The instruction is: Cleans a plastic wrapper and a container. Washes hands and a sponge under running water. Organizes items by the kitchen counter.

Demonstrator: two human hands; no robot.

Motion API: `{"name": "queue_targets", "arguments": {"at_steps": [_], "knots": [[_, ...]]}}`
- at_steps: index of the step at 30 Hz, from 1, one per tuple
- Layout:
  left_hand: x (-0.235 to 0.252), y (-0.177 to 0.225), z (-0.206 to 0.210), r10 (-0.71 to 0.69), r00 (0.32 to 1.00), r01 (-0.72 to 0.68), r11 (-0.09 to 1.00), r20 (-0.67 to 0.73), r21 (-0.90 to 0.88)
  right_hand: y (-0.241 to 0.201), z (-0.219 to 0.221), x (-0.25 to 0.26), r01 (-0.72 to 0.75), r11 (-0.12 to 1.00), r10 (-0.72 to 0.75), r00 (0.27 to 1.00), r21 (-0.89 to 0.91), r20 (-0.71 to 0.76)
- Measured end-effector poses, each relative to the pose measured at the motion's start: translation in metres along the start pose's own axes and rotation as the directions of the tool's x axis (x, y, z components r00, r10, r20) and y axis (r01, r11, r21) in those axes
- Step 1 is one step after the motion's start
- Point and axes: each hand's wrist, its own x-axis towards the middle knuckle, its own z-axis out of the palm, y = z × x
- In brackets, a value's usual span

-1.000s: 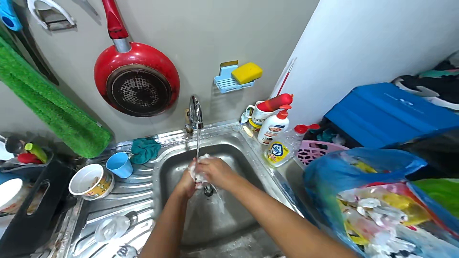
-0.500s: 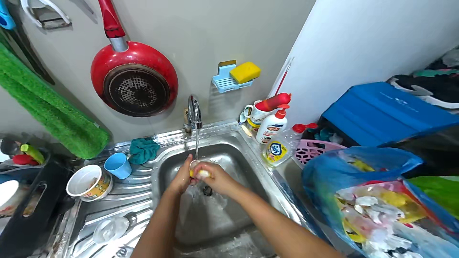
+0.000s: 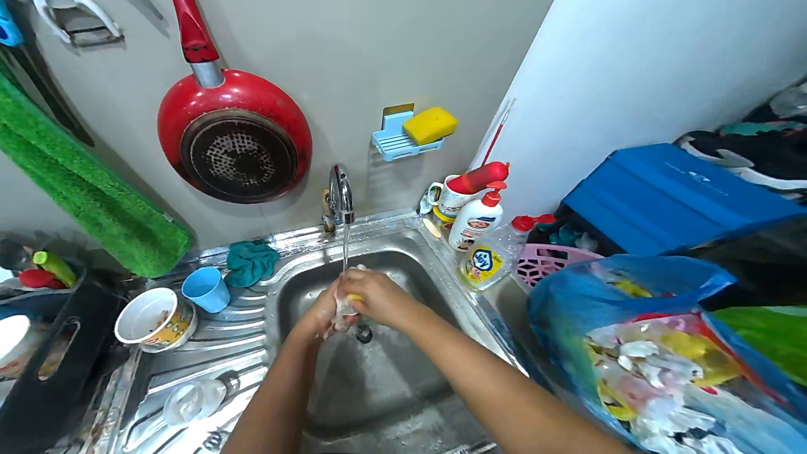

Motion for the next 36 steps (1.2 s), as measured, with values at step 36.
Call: {"name": "queue_targets", "arguments": {"at_steps": [36], "knots": [[0.024, -0.032, 0.004, 0.378, 0.924, -0.339, 0.879, -0.058, 0.334, 0.017, 0.019, -0.035, -0.464, 0.191, 0.5, 0.804, 0.865, 0.321]]}}
